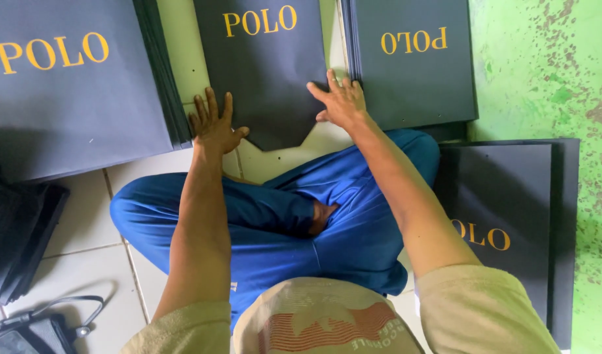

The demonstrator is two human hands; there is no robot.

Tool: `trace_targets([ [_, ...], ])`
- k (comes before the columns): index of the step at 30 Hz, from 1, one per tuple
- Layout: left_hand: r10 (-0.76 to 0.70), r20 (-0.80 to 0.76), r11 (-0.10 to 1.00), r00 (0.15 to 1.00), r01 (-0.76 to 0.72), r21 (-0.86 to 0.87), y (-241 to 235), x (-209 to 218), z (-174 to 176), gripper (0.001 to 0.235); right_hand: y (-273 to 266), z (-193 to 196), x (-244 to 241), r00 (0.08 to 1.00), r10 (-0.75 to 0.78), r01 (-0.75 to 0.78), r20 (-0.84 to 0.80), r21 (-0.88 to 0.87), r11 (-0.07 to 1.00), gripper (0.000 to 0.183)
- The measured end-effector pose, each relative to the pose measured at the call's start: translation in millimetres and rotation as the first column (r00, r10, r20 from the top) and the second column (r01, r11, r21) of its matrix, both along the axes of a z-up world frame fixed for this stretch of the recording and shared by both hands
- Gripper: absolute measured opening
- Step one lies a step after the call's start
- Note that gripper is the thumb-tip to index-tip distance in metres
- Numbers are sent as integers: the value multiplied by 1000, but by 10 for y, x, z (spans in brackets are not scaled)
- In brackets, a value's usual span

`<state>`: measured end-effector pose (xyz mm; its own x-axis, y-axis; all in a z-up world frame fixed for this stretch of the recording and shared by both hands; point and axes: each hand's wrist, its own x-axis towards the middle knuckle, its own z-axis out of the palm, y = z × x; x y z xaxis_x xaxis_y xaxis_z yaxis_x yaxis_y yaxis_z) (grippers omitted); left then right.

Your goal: The person sits cross-legged on the floor and folds a flat, dark blue paper sheet with gold lettering into a box shape. They fold the side flaps inward, tuck the top flaps to secure the structure, and then place the finished box onto a stack of similar boxes.

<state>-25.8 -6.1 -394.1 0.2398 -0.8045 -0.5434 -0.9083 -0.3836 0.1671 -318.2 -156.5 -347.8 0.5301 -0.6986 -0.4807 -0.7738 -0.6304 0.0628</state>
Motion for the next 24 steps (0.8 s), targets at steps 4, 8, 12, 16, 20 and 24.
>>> trace_targets([
  [4, -10, -38, 1000, 999, 9, -27, -2, 99, 18, 82, -172, -512, -151, 996, -70, 71, 47, -30, 997, 73],
  [8, -42, -44, 999, 998, 41, -20, -32, 131, 9, 68, -164, -750, -200, 976, -115, 135, 183, -99, 986, 61],
  [12, 5, 21, 998, 1000, -4, -58, -70, 109, -77, 68, -109, -1149, -299, 887, -87, 167, 454, -138, 976, 49],
  [16, 12, 26, 997, 1000, -10, -72, -32, 67, -86, 70, -18, -1220, -307, 836, -30, 176, 548, -217, 960, 45],
  [20, -40, 10, 998, 999, 40, -53, 42, 78, -54, 82, 21, -1143, -309, 794, -67, 208, 604, -166, 964, 43],
  [24, -44, 12, 998, 999, 45, -33, 23, 84, -42, 86, 78, -844, -223, 740, -192, 320, 645, -85, 944, 57],
])
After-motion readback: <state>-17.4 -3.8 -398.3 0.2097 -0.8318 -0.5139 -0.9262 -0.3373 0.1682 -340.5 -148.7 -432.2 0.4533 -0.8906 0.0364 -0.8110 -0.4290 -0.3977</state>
